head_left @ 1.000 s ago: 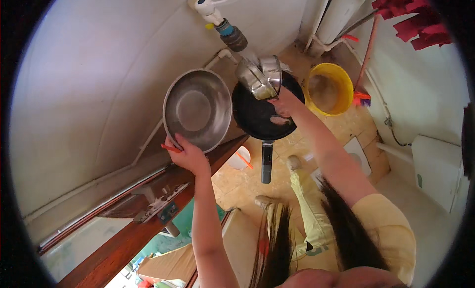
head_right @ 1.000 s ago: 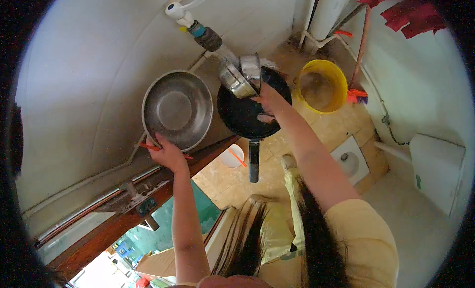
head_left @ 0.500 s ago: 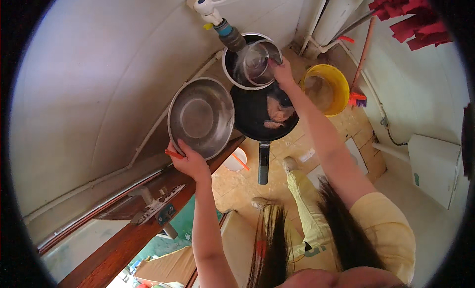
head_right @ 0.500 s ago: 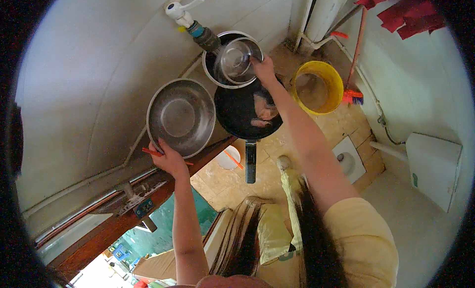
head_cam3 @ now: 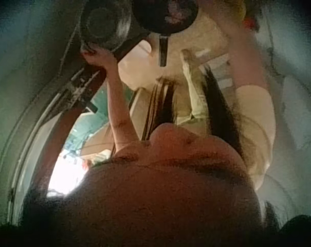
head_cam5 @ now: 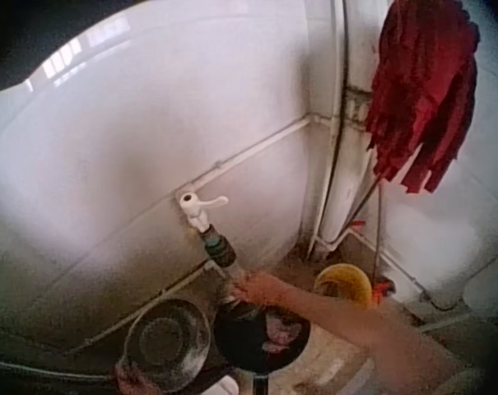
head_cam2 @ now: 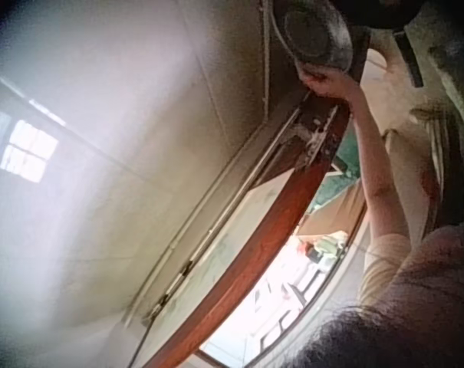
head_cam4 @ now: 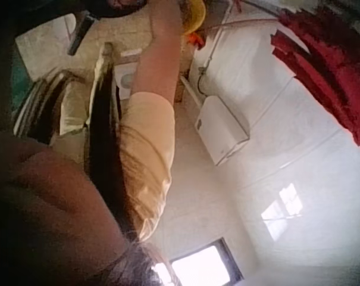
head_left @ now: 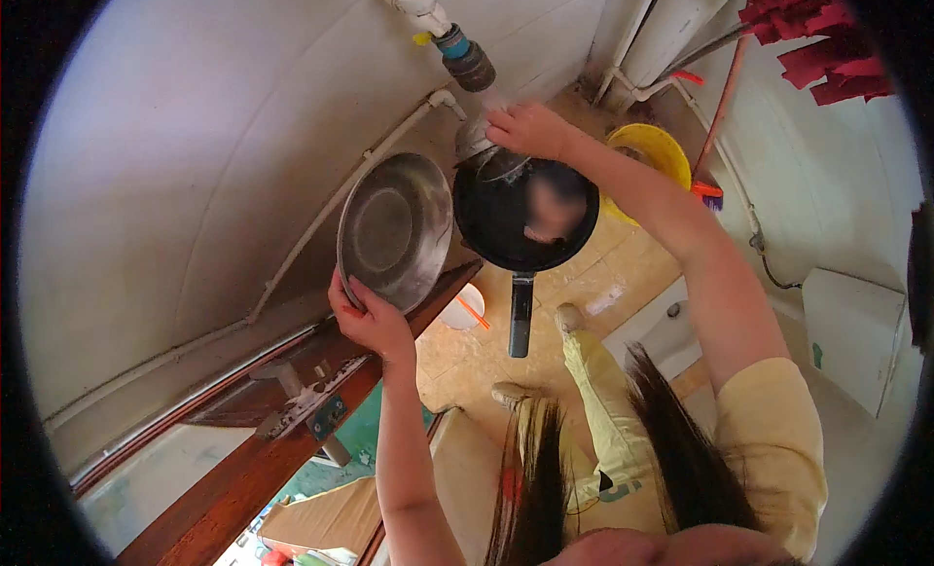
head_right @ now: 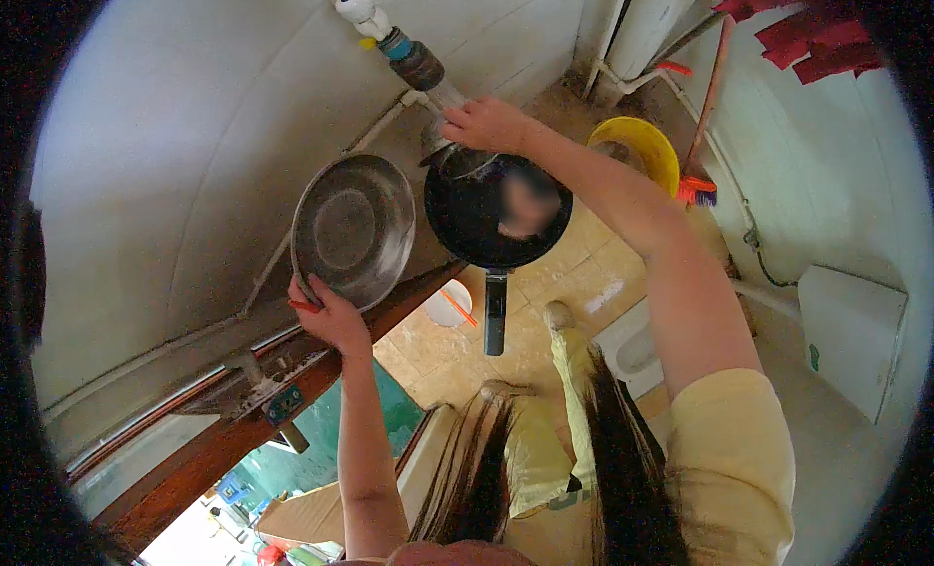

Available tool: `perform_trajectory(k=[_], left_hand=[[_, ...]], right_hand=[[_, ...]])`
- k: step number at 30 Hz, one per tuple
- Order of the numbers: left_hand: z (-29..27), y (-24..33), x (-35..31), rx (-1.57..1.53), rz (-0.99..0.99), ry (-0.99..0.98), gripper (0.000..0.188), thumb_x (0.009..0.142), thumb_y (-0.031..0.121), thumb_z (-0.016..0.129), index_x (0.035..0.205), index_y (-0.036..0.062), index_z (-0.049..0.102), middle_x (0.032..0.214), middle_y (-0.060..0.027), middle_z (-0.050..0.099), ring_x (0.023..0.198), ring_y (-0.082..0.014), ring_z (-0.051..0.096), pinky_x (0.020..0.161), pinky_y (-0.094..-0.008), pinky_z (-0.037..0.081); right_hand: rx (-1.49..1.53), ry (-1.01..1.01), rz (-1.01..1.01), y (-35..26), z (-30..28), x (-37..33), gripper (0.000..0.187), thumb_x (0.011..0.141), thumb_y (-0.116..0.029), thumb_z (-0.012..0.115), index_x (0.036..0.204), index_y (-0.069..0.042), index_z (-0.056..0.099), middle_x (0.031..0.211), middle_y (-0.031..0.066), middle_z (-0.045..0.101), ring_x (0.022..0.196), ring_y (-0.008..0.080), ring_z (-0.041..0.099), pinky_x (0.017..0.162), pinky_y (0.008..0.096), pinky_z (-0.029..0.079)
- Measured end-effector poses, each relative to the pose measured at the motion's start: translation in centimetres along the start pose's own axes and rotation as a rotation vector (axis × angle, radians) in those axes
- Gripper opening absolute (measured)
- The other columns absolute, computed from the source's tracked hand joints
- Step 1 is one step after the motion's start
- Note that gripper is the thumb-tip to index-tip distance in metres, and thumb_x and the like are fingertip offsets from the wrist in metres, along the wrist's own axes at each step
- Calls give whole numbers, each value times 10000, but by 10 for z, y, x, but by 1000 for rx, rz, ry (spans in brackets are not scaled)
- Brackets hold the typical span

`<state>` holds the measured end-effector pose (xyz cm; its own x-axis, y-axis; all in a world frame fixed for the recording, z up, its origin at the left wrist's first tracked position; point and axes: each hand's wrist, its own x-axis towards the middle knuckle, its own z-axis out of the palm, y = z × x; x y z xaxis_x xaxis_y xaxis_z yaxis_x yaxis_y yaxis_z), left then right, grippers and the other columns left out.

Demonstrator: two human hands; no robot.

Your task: The person washes a metal bowl, a pot lid, a steamer insert, a frying pan, and chopsticks using a sponge and running water. The person scrubs each item and rinses them before placing them on a nearby counter.

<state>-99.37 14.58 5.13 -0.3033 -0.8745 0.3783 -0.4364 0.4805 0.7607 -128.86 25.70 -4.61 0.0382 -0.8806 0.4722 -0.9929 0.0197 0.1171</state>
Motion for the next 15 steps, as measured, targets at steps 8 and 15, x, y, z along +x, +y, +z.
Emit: perform_trajectory(k=[8,15], left_hand=[[6,1,0,-18,138,8,273,852,9,433,1114,-45,483,1080,-165,540,941,-230,553,774,-282,429],[14,-5,2,-21,258,-70,286,859,13,427,1136,-47,467,1089,-168,535,962,-222,547,796,-276,424]], right_hand=[[16,165,12,2,-21,-22,128,677,-149,527,757,-89,447,771,63,458,678,218,532,548,333,459],[75,251,261,2,-51,-52,167,699,-105,518,865,-95,502,706,56,441,604,215,510,502,321,435]])
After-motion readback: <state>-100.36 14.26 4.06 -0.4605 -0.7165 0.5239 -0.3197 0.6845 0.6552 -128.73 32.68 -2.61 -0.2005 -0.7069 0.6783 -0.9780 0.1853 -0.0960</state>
